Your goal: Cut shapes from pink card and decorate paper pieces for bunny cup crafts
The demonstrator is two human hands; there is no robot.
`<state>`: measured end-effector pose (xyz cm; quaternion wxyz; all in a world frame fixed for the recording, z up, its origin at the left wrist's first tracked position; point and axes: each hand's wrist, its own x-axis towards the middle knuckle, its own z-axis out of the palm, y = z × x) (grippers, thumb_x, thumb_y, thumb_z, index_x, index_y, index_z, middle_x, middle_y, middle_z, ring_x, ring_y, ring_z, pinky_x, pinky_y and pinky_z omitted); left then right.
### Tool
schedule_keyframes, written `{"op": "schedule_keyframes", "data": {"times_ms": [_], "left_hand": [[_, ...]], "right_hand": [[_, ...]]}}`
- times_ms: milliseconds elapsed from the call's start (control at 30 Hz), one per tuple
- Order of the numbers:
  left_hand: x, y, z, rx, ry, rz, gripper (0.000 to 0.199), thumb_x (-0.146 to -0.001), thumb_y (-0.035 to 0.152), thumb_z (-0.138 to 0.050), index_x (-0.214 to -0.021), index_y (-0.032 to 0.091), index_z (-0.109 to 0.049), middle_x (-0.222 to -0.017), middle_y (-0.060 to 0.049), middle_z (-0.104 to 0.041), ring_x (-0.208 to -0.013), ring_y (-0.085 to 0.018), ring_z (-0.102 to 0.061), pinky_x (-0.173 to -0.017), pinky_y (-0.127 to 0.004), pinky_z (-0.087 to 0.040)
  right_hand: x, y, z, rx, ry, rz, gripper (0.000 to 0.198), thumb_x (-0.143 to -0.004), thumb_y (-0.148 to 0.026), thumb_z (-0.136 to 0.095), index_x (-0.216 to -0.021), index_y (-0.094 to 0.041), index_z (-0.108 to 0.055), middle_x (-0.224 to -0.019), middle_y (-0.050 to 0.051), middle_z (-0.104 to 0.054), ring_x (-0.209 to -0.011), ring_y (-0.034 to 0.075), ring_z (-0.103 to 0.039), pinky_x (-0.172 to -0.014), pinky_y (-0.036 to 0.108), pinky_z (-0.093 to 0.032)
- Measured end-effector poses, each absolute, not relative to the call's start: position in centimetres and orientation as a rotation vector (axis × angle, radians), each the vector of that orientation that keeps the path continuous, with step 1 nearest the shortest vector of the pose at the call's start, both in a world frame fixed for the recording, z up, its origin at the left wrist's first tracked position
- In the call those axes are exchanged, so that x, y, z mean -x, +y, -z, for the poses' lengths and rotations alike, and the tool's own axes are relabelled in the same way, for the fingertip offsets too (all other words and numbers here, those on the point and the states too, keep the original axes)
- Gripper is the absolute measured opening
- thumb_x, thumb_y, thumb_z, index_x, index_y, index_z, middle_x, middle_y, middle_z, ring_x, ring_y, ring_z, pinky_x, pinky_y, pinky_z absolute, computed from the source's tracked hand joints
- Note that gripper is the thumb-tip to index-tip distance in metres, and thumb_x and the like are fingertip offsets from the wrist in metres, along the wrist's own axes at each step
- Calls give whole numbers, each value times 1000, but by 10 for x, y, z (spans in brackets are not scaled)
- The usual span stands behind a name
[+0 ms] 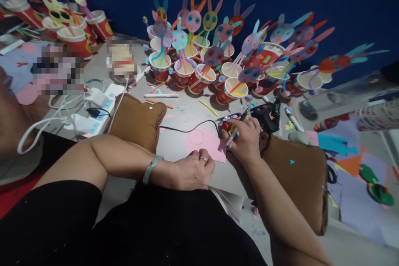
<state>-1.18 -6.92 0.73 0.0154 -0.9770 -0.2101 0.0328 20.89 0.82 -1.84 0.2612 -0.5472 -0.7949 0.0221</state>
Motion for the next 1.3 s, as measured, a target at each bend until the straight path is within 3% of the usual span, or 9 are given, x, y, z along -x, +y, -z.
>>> {"op": "schedule_keyframes", "data": {"times_ms": [200, 367, 667, 933, 1167, 1300], "left_hand": [[10, -67, -1, 3007, -684, -46, 75, -93, 65, -44, -137, 4, -51, -146, -29, -45, -111, -35, -54, -78, -40, -46], [10, -67, -4, 3059, -726, -47, 85, -88, 67, -52, -145, 5, -39, -130, -28, -57, -113, -36, -54, -85, -42, -44], [10, -64, -11, 3049, -652, -93, 68, -93, 63, -46, -123, 4, -62, -118, -22, -56, -103, -33, -52, -75, -40, -42], [7, -60, -12, 3010, -672, -122, 80, -91, 69, -46, -129, 0, -58, -134, -25, -52, -106, -31, -52, -77, -37, -41], [6, -64, -15, 3018, -712, -178, 86, -91, 69, -46, -136, -4, -51, -131, -28, -57, -108, -31, -54, -78, -37, -42], [7, -67, -13, 2999, -689, -154, 86, -92, 68, -45, -136, -6, -52, -135, -30, -55, -102, -29, -58, -76, -35, -42]], "right_hand": [[-210, 12, 22, 1521, -2086, -119, 16, -82, -31, -65, -98, -25, -68, -85, 6, -71, -89, 30, -63, -103, 58, -39], [-207, 6, 18, 1377, -1730, -334, 22, -84, -34, -69, -104, -25, -66, -101, 8, -71, -93, 27, -67, -87, 48, -53], [-201, 1, 15, 1169, -1688, -494, 22, -84, -36, -73, -102, -25, -65, -100, 7, -72, -94, 25, -70, -85, 44, -57], [-197, -6, 3, 1200, -1806, -527, 6, -91, -32, -65, -95, -27, -68, -78, 2, -69, -62, 17, -64, -60, 32, -53], [-190, -10, 6, 1147, -1913, -920, 12, -96, -35, -58, -99, -24, -63, -70, -2, -65, -53, 13, -60, -52, 27, -49], [-193, -4, 13, 1233, -2007, -745, 11, -95, -31, -59, -99, -23, -64, -76, 0, -67, -59, 14, -61, -57, 29, -50]]}}
